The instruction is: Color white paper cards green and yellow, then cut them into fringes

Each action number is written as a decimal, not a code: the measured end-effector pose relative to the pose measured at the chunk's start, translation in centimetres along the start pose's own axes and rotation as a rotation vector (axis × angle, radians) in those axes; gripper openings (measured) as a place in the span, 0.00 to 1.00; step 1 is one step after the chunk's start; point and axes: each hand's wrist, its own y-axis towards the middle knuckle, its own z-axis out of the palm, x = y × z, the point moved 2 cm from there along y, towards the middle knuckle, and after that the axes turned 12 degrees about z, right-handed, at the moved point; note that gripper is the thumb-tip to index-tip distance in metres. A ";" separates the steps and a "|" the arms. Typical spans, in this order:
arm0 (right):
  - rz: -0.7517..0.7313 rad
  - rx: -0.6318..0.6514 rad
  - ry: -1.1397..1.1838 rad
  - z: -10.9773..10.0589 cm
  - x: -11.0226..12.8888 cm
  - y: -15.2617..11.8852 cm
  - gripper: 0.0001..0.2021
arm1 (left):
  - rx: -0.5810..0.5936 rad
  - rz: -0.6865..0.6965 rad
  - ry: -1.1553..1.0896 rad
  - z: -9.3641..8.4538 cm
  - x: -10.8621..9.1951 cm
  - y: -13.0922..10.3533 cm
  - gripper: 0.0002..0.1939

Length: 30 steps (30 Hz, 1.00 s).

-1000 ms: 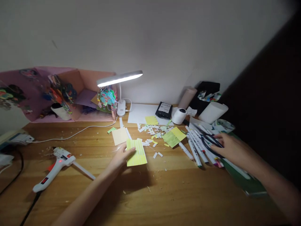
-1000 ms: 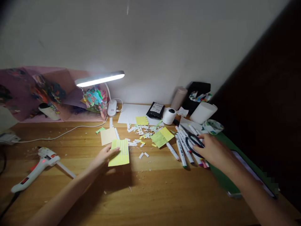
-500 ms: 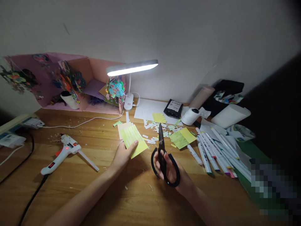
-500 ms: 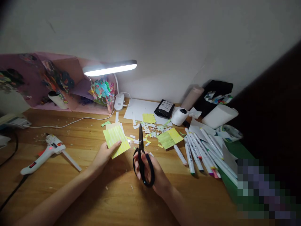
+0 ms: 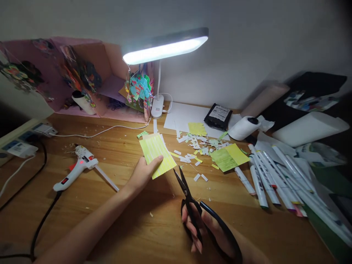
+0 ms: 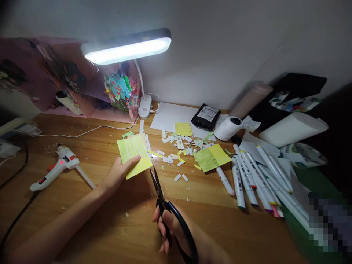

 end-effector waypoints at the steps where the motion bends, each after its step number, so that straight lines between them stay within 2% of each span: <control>1: 0.023 0.002 -0.012 0.0 -0.2 -0.1 0.27 | 0.018 -0.006 -0.001 0.1 0.0 -0.1 0.25; 8: 0.036 -0.023 -0.037 -0.1 -0.4 -0.3 0.28 | 0.129 -0.032 0.014 0.7 0.2 -0.8 0.24; 14: 0.039 -0.002 -0.001 0.2 0.2 -0.2 0.28 | 0.174 -0.012 0.031 1.1 0.5 -1.4 0.25; 22: 0.013 0.009 0.060 0.1 -0.3 0.2 0.25 | 0.229 -0.011 -0.039 1.4 0.6 -1.5 0.23; 26: 0.020 -0.019 0.060 0.3 -0.3 0.3 0.25 | 0.221 -0.021 -0.085 1.4 0.5 -1.6 0.26; 30: 0.018 -0.021 0.055 0.4 -0.5 0.4 0.24 | 0.152 -0.028 -0.167 1.2 1.2 -1.7 0.32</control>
